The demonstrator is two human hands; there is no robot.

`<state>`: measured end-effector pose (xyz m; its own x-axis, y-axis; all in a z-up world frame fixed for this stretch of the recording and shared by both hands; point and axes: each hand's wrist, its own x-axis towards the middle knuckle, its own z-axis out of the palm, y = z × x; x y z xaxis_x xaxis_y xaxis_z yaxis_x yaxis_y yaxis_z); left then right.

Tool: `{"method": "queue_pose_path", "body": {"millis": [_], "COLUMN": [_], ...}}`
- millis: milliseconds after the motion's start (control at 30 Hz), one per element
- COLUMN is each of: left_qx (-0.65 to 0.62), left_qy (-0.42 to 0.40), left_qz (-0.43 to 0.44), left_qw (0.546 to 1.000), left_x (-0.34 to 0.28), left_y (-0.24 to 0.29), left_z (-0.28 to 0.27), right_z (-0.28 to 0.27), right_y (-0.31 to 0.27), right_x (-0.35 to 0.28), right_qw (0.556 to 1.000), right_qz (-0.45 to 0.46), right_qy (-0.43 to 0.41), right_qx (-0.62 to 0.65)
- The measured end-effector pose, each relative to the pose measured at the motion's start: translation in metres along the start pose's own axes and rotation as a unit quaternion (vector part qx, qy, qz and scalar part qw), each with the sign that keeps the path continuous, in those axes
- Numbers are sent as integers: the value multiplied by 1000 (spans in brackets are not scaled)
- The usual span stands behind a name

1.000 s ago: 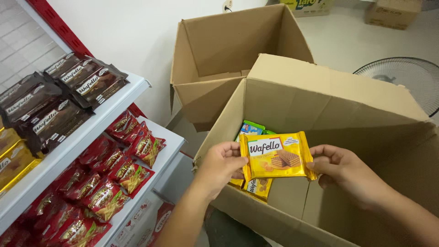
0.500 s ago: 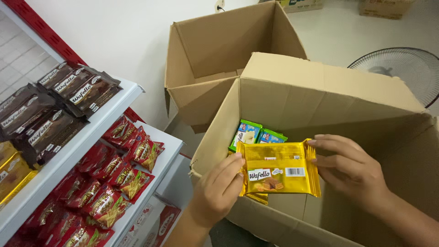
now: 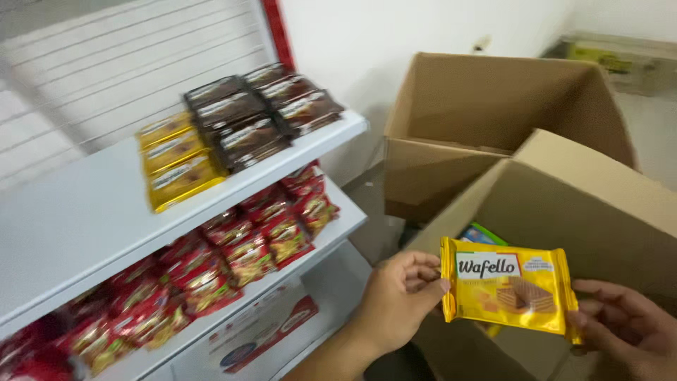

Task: The person picks up packs of wafers from a cardboard box and places them onto a retail shelf one by one.

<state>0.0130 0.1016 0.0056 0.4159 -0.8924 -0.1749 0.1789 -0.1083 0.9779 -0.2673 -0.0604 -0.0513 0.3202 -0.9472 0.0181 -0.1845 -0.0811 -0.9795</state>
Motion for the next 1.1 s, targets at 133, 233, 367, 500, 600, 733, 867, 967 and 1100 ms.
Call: {"method": "queue_pose_path", "body": {"millis": [133, 233, 367, 500, 600, 733, 867, 967, 1100], "left_qx": [-64, -63, -11, 4, 61, 71, 42, 49, 73], "left_qy": [26, 114, 277, 371, 407, 465, 496, 495, 490], "left_qz": [71, 82, 56, 122, 114, 84, 92, 82, 61], "left_qw": [995, 988, 959, 920, 904, 878, 862, 864, 867], "left_x": [-18, -33, -50, -52, -13, 15, 51, 85, 98], "left_y": [9, 33, 67, 86, 87, 110, 111, 99, 102], "left_z": [-55, -120, -212, -310, -399, -466, -524, -563, -572], "right_z": [88, 159, 271, 400, 494, 586, 650, 695, 725], "right_y": [-93, -148, -161, -202, -218, -233, -243, -245, -241], "right_x": [0, 6, 32, 41, 64, 96, 118, 137, 154], "right_qw": [999, 975, 890, 831, 785, 734, 703, 703, 706], "right_qz": [-19, 66, -290, -438, -503, -556, -546, -485, -431], "right_qy": [-33, -141, -283, -262, -271, -248, -232, -235, -242], "right_qx": [-37, -158, -210, -223, -240, -301, -392, -464, -507]}}
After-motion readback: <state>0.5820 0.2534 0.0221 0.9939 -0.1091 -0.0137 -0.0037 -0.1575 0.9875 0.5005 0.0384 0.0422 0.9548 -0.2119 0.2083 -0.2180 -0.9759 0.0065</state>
